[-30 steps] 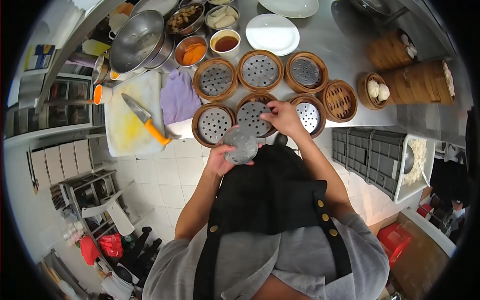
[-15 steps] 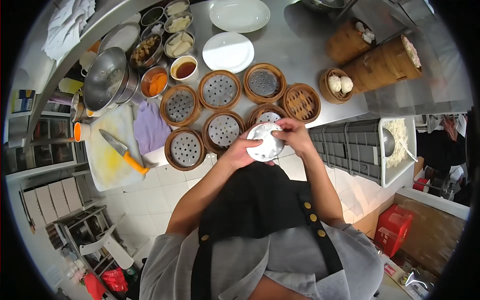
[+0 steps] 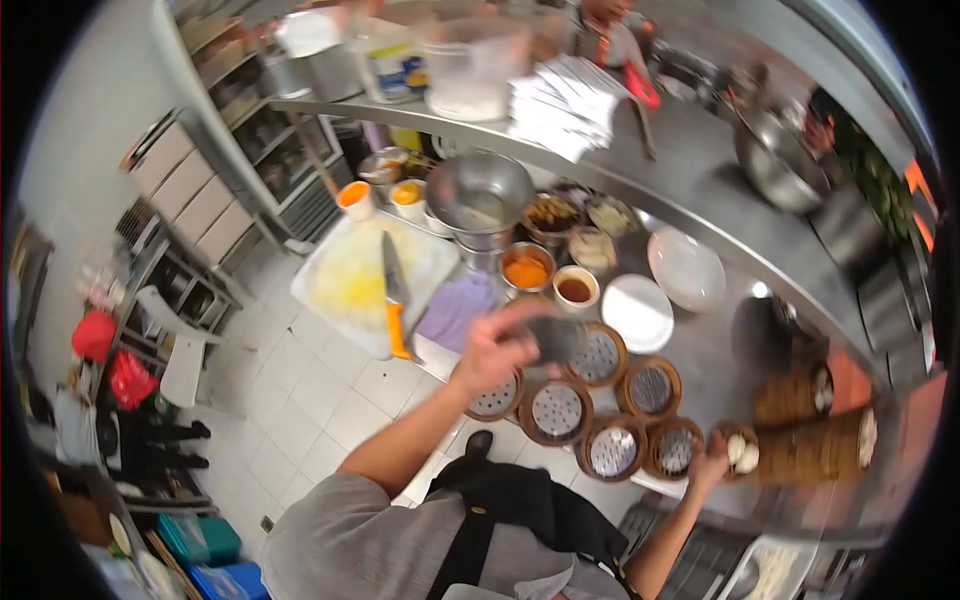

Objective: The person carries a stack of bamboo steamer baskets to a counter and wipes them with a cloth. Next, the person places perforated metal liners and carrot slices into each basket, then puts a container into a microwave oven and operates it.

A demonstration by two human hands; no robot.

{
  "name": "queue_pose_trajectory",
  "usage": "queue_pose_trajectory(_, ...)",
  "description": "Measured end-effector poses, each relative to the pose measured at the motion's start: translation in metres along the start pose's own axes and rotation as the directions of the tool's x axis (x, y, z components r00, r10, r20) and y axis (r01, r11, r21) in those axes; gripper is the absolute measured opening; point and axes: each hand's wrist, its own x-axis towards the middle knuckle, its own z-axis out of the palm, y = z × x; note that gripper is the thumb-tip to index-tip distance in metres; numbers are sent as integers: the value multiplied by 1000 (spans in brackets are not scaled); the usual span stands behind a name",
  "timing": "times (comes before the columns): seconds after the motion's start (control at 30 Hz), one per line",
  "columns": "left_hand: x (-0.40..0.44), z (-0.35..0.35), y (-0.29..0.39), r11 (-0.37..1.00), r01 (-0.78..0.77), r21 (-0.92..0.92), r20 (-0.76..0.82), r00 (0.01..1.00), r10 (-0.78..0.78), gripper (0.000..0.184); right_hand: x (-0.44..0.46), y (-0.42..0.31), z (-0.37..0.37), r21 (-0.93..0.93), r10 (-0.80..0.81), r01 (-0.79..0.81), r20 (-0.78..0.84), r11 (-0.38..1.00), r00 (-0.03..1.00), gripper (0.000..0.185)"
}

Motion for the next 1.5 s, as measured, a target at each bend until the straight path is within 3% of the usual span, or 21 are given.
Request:
queue_pose_trajectory(0.03, 14, -3, 57, 966, -183, 185, -128, 970, 208, 45, -2, -12, 2, 41, 10, -12, 38, 999, 999, 48)
queue_pose_trajectory(0.07, 29, -29, 75, 778, -285, 560, -270, 825, 496, 36, 0, -7, 13, 102, 16, -24, 79, 994, 997, 46)
queue_pose_trajectory(0.13, 67, -67, 141, 528, -532, 662, -145, 600, 787, 31, 3, -20, 27, 156, 21, -42, 134, 987, 991, 42)
queue_pose_trajectory(0.17, 90, -91, 167, 322, -520, 791, -41, 480, 876, 27, -4, -57, 23, 167, 6, -28, 133, 986, 991, 42)
queue_pose_trajectory(0.23, 137, -123, 211, 59, -598, 799, 170, 319, 932, 24, -15, -126, 14, 56, 5, -16, 191, 998, 982, 38)
queue_pose_trajectory(0.3, 164, -132, 241, -40, -615, 787, 263, 277, 924, 26, -19, -127, 36, 148, -31, -2, 219, 989, 975, 34)
queue_pose_trajectory(0.37, 178, -133, 250, -133, -633, 762, 352, 234, 906, 27, -32, -132, 57, 433, -157, 38, 243, 901, 957, 34)
queue_pose_trajectory(0.43, 188, -131, 250, -166, -638, 752, 454, 319, 832, 30, -51, -149, 61, 430, -175, 33, 296, 902, 939, 34)
queue_pose_trajectory(0.6, 221, -153, 254, -132, -546, 827, 339, 298, 893, 31, -78, -149, 71, 430, -162, -31, 403, 902, 901, 33)
queue_pose_trajectory(0.67, 227, -165, 255, 70, -419, 905, 138, 447, 884, 30, -88, -146, 72, 396, -196, 20, 409, 918, 891, 33)
queue_pose_trajectory(0.7, 231, -168, 257, 71, -426, 902, 141, 446, 884, 30, -92, -145, 73, 362, -231, 71, 420, 929, 878, 32)
queue_pose_trajectory(0.77, 236, -171, 261, -162, -256, 953, 282, 550, 786, 28, -102, -154, 72, 401, -268, 93, 406, 911, 874, 32)
queue_pose_trajectory(0.9, 238, -171, 256, -44, -214, 976, 182, 688, 703, 25, -102, -224, 50, 513, -358, 83, 465, 854, 809, 33)
queue_pose_trajectory(0.93, 234, -167, 255, -178, -306, 935, 319, 510, 799, 24, -97, -256, 41, 571, -371, 62, 444, 819, 816, 33)
queue_pose_trajectory(0.97, 229, -162, 254, -321, -364, 874, 436, 298, 849, 24, -85, -292, 27, 545, -508, 263, 366, 796, 779, 32)
queue_pose_trajectory(1.0, 217, -152, 249, -380, -413, 828, 495, 218, 841, 21, -78, -341, 6, 518, -655, 475, 242, 711, 716, 30)
queue_pose_trajectory(1.03, 206, -140, 242, -374, -425, 824, 493, 216, 843, 21, -69, -378, -7, 437, -737, 623, 154, 648, 659, 30)
queue_pose_trajectory(1.1, 184, -116, 224, -108, -612, 783, 380, 335, 862, 19, -48, -456, -20, 398, -907, 846, -73, 355, 415, 21)
queue_pose_trajectory(1.27, 148, -118, 199, 102, -646, 757, 210, 388, 897, 19, 1, -570, 0, 286, -972, 954, -185, 89, 147, 19)
queue_pose_trajectory(1.43, 101, -158, 181, 437, -615, 656, 68, 625, 778, 16, -11, -574, 6, 436, -947, 853, -8, 285, 321, 14)
queue_pose_trajectory(1.5, 76, -167, 161, 612, -470, 635, -43, 770, 636, 12, -24, -544, 19, 595, -811, 554, 379, 582, 446, 13)
